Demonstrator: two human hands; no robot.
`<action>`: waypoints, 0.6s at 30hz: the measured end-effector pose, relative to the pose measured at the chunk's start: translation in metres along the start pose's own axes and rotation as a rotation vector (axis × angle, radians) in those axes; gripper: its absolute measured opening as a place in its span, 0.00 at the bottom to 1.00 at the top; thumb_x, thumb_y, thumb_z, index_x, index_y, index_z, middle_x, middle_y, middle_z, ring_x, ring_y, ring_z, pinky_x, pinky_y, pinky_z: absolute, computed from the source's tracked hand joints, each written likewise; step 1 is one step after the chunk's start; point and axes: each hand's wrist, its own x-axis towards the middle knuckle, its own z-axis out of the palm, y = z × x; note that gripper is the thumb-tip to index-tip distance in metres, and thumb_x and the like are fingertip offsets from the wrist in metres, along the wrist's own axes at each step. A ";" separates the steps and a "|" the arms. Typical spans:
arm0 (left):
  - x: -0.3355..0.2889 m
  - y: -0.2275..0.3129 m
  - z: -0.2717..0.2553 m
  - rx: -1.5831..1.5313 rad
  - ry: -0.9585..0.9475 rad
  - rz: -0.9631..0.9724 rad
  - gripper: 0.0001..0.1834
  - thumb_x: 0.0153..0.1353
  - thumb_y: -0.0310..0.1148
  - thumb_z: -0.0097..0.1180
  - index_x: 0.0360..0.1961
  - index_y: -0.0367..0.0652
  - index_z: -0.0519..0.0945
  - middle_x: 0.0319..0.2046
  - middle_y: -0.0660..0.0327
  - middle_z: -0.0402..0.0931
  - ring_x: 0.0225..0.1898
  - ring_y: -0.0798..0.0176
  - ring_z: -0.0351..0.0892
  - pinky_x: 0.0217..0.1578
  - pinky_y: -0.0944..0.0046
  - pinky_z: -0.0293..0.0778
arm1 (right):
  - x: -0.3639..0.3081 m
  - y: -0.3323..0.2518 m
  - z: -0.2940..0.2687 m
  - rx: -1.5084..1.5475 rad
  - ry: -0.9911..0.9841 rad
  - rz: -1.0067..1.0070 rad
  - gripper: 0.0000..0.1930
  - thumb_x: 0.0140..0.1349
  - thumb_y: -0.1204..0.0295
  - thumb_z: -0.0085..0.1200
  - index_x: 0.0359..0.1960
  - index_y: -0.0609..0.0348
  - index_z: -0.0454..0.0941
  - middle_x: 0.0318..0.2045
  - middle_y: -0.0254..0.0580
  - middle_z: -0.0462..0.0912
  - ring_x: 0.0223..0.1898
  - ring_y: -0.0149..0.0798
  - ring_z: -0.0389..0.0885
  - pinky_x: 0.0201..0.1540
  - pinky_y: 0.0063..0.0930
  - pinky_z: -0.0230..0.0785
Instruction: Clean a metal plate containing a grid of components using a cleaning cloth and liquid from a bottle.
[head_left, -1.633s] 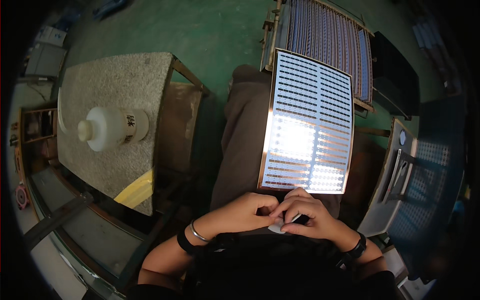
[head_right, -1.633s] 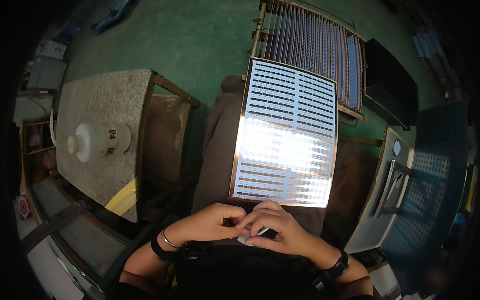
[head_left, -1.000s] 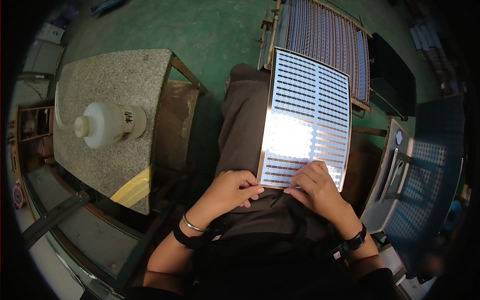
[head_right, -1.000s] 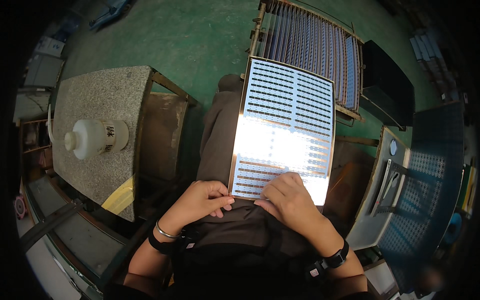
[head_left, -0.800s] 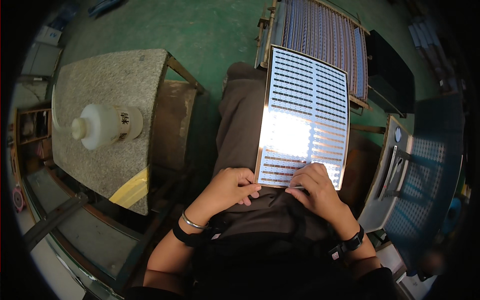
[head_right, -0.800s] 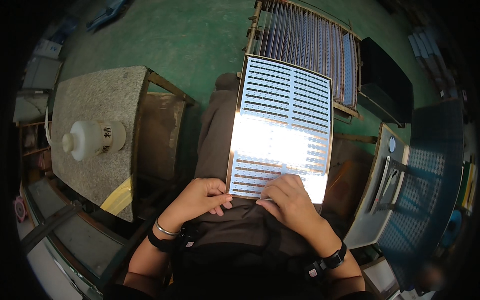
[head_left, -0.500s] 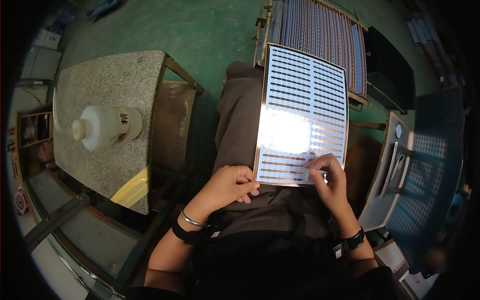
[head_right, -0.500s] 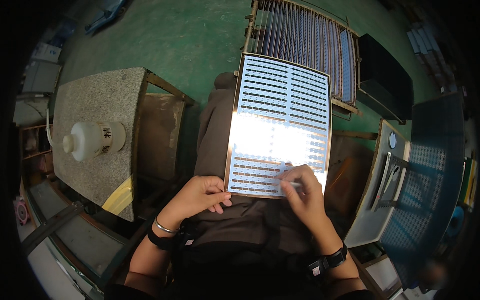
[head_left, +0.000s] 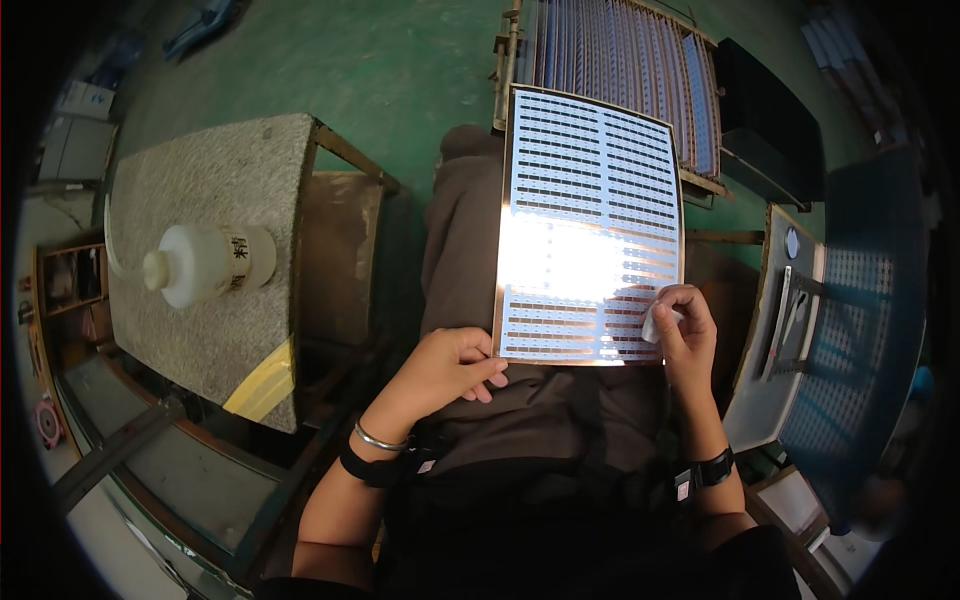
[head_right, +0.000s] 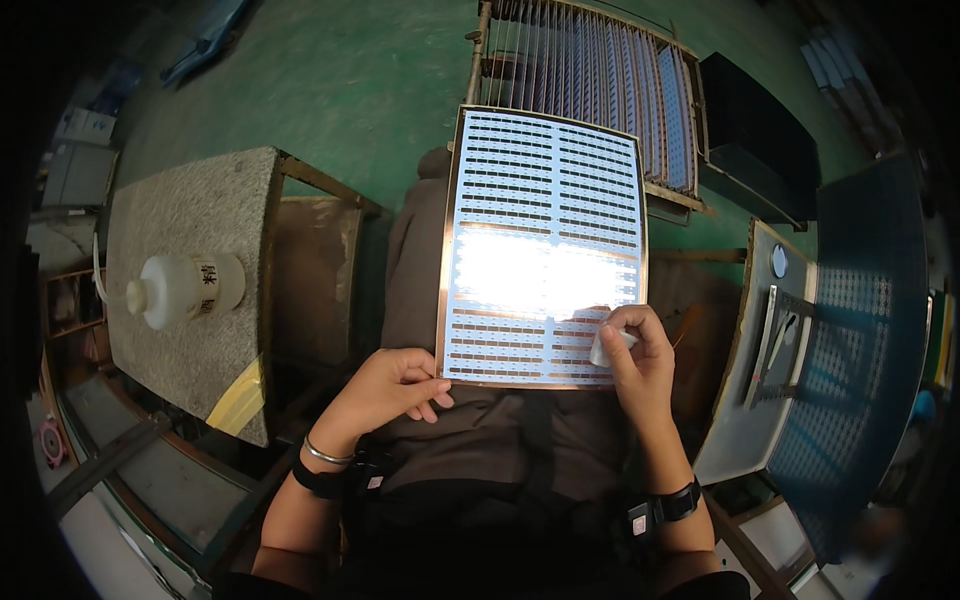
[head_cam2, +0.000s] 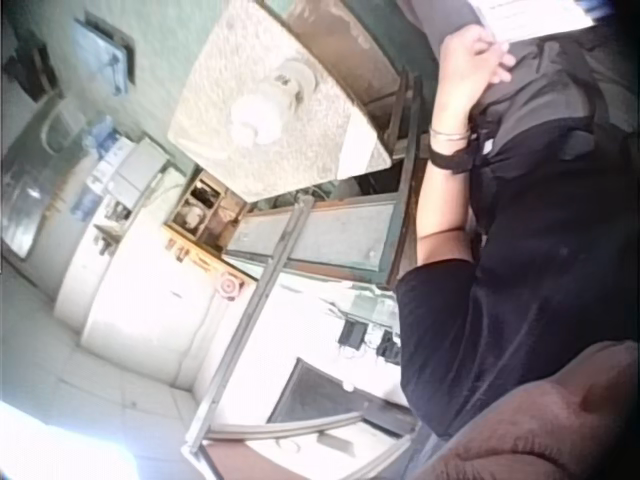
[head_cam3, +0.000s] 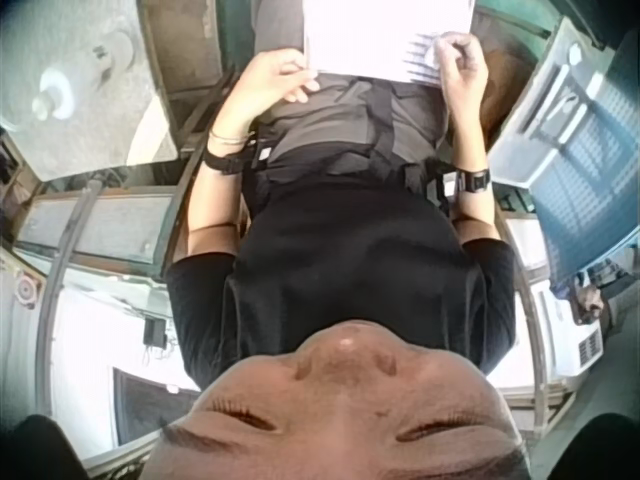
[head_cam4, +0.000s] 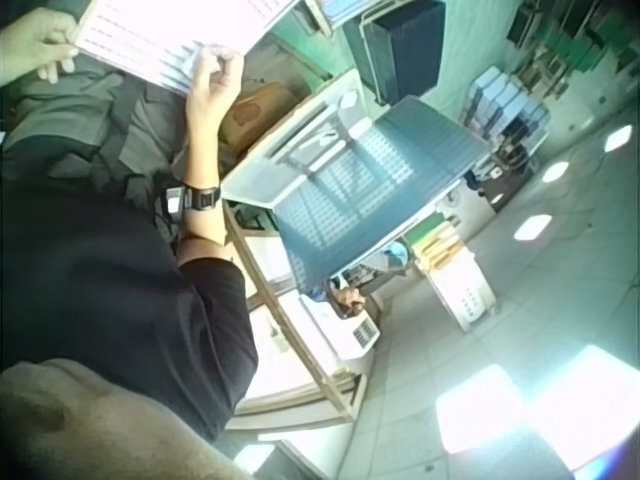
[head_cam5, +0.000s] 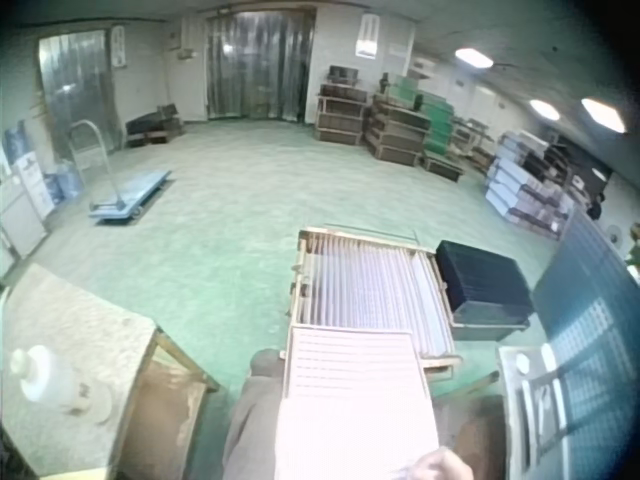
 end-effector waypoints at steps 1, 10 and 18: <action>0.000 0.000 0.000 0.003 0.004 -0.006 0.08 0.61 0.30 0.56 0.35 0.34 0.77 0.28 0.56 0.82 0.23 0.70 0.80 0.23 0.75 0.73 | 0.000 0.001 -0.001 0.000 0.003 0.000 0.05 0.62 0.75 0.54 0.34 0.62 0.71 0.33 0.34 0.73 0.34 0.25 0.71 0.39 0.18 0.65; 0.000 -0.001 0.000 -0.007 0.009 -0.003 0.08 0.61 0.30 0.56 0.35 0.35 0.77 0.28 0.56 0.82 0.23 0.71 0.80 0.23 0.76 0.72 | 0.001 0.000 0.001 -0.478 -0.044 -0.253 0.07 0.51 0.81 0.61 0.30 0.63 0.74 0.31 0.41 0.76 0.34 0.36 0.76 0.38 0.25 0.69; 0.004 -0.004 0.004 -0.014 0.023 0.038 0.08 0.62 0.30 0.55 0.36 0.34 0.77 0.28 0.56 0.82 0.23 0.70 0.80 0.23 0.75 0.73 | 0.003 -0.004 0.051 -0.603 -0.357 -0.596 0.11 0.47 0.75 0.65 0.31 0.59 0.76 0.33 0.41 0.76 0.34 0.44 0.77 0.36 0.32 0.70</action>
